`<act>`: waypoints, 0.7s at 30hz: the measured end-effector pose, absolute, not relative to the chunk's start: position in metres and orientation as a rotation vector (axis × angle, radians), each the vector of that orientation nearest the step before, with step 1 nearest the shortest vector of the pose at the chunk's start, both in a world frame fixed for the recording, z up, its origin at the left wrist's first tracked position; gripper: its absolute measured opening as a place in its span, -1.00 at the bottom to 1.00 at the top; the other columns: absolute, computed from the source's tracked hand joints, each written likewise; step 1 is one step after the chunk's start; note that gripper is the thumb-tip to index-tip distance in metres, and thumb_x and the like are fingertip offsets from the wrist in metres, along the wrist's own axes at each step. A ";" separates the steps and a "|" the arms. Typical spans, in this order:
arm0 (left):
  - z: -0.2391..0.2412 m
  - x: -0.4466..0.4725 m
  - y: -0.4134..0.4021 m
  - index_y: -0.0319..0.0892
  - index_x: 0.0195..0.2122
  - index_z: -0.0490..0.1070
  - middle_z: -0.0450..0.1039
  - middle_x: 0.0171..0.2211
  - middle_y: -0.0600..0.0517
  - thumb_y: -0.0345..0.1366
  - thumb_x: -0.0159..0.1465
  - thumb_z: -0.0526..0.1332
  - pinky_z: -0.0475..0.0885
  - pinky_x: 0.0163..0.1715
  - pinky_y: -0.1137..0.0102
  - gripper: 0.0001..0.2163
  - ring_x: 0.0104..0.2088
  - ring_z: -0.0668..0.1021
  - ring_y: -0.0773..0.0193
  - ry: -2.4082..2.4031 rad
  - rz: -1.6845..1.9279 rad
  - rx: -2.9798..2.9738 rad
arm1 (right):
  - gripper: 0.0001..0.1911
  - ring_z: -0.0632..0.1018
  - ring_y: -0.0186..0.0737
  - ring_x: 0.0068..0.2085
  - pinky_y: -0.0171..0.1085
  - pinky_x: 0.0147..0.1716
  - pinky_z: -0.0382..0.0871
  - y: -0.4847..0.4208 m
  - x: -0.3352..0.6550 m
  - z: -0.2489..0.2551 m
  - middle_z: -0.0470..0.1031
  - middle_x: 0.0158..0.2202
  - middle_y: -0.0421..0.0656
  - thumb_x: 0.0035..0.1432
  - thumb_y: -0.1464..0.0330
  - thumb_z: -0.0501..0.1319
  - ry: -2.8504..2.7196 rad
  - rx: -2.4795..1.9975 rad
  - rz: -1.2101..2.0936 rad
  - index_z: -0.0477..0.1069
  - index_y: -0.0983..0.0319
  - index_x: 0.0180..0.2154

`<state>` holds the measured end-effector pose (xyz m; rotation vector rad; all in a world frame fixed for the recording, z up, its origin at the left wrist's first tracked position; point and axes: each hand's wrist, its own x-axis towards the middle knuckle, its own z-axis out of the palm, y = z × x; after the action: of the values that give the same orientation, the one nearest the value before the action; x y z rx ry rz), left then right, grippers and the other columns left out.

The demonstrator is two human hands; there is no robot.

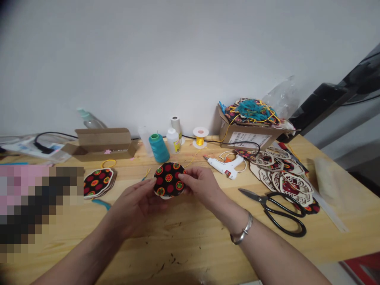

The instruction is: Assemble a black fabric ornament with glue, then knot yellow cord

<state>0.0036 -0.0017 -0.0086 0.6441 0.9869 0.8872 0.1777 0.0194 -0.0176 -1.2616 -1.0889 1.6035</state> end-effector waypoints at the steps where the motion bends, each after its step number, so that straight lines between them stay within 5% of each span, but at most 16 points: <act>1: -0.009 0.004 -0.001 -0.30 -0.27 0.46 0.57 -0.37 -0.12 -0.26 0.15 0.20 0.50 -0.48 0.36 -0.79 -0.45 0.58 0.22 0.977 0.889 0.612 | -0.73 0.34 -0.49 -0.63 -0.44 -0.63 0.18 0.019 0.177 -0.018 0.39 -0.60 -0.26 -0.10 0.21 0.28 -1.086 -1.271 1.595 0.39 0.31 -0.47; 21: -0.010 0.004 -0.001 -0.30 -0.28 0.47 0.57 -0.33 -0.13 -0.33 0.16 0.20 0.52 -0.45 0.39 -0.84 -0.40 0.60 0.19 0.944 0.854 0.664 | -0.78 0.39 -0.36 -0.59 -0.36 -0.60 0.29 0.020 0.180 -0.023 0.42 -0.60 -0.24 -0.08 0.29 0.26 -1.351 -1.404 1.165 0.43 0.28 -0.35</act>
<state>0.0036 -0.0010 -0.0101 0.6636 0.9442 0.8538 0.1804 0.0200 -0.0234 -1.4039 -1.3512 1.1652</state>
